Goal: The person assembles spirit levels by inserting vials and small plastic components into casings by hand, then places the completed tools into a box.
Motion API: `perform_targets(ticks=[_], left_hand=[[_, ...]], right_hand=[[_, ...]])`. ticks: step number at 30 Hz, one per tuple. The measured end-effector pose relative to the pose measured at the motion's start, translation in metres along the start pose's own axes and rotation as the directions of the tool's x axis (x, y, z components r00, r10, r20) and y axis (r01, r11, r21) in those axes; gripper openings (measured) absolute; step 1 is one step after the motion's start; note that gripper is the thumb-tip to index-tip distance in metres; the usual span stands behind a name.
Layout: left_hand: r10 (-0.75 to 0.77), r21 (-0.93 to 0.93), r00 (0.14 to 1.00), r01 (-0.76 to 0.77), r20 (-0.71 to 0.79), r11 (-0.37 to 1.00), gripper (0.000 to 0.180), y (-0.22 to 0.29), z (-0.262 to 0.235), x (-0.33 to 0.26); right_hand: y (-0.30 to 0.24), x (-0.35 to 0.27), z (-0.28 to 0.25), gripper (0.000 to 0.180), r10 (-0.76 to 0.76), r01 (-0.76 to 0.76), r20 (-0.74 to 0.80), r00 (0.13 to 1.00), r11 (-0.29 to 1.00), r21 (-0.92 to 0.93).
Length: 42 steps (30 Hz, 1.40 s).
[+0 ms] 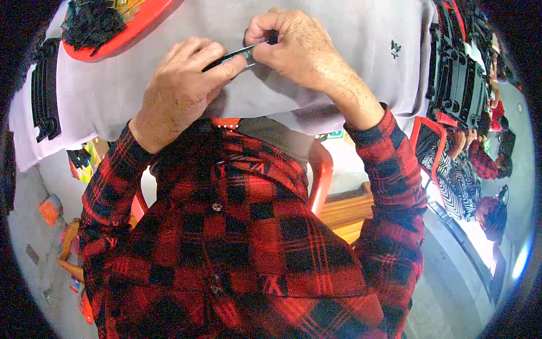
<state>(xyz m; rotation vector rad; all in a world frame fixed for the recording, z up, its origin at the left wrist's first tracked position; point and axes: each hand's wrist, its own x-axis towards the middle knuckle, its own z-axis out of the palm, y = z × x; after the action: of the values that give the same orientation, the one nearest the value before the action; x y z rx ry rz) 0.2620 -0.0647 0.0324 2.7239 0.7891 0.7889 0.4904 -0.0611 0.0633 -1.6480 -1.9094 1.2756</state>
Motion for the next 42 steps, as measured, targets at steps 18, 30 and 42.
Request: perform_targets(ticks=[18,30,42], left_hand=[[-0.034,-0.118,0.989,0.051,0.143,0.992,0.047,0.000,-0.003,0.001],[-0.026,-0.065,0.995,0.032,0.095,0.997,0.044,0.000,0.002,-0.001],[0.007,-0.003,0.996,-0.006,0.088,1.000,0.033,-0.002,0.001,-0.001]], right_hand=[[0.004,0.006,0.008,0.007,-0.199,0.144,-0.175,0.964,0.948,-0.286],[0.011,0.005,0.004,0.010,-0.130,0.128,-0.078,0.988,0.991,-0.033],[0.006,0.007,0.005,0.012,-0.106,0.104,-0.082,0.991,0.994,-0.020]])
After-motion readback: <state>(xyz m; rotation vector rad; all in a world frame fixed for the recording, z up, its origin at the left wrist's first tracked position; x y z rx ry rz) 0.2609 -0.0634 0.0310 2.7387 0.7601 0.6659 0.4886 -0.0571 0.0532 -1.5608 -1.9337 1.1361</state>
